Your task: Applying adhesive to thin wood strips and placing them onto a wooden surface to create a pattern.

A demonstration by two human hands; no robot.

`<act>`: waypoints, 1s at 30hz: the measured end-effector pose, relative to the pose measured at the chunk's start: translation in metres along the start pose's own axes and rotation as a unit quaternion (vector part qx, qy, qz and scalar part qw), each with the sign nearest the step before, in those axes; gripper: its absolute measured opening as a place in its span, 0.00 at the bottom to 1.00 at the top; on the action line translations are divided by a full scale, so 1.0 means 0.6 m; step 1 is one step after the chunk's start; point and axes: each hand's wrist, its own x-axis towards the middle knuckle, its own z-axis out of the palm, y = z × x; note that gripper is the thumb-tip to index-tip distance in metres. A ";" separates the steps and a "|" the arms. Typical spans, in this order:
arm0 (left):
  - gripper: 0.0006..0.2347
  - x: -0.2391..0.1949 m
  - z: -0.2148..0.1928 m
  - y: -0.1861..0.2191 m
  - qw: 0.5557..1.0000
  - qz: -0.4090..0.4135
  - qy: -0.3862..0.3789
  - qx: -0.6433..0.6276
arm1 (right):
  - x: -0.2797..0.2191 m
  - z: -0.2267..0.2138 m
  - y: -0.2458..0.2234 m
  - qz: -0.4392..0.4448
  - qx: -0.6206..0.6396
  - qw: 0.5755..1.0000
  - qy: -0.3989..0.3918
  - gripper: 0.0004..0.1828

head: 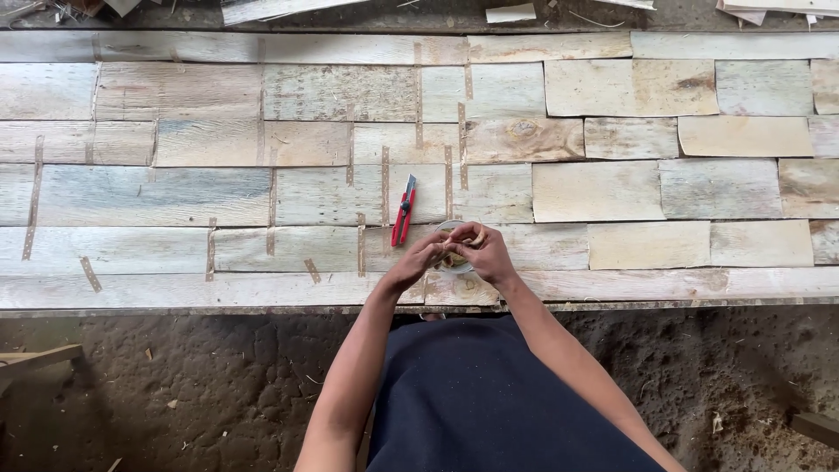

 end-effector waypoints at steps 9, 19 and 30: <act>0.14 -0.017 -0.051 -0.025 0.994 -0.002 0.036 -0.103 | -0.005 -0.005 -0.015 -0.006 0.086 0.996 0.014 0.13; 0.29 -0.037 -0.205 -0.090 0.843 -0.063 0.342 0.410 | 0.000 -0.043 0.025 0.125 -0.088 0.988 0.016 0.14; 0.26 -0.070 -0.257 -0.126 0.742 -0.054 0.356 0.565 | 0.001 -0.068 0.050 0.230 -0.114 0.963 0.085 0.14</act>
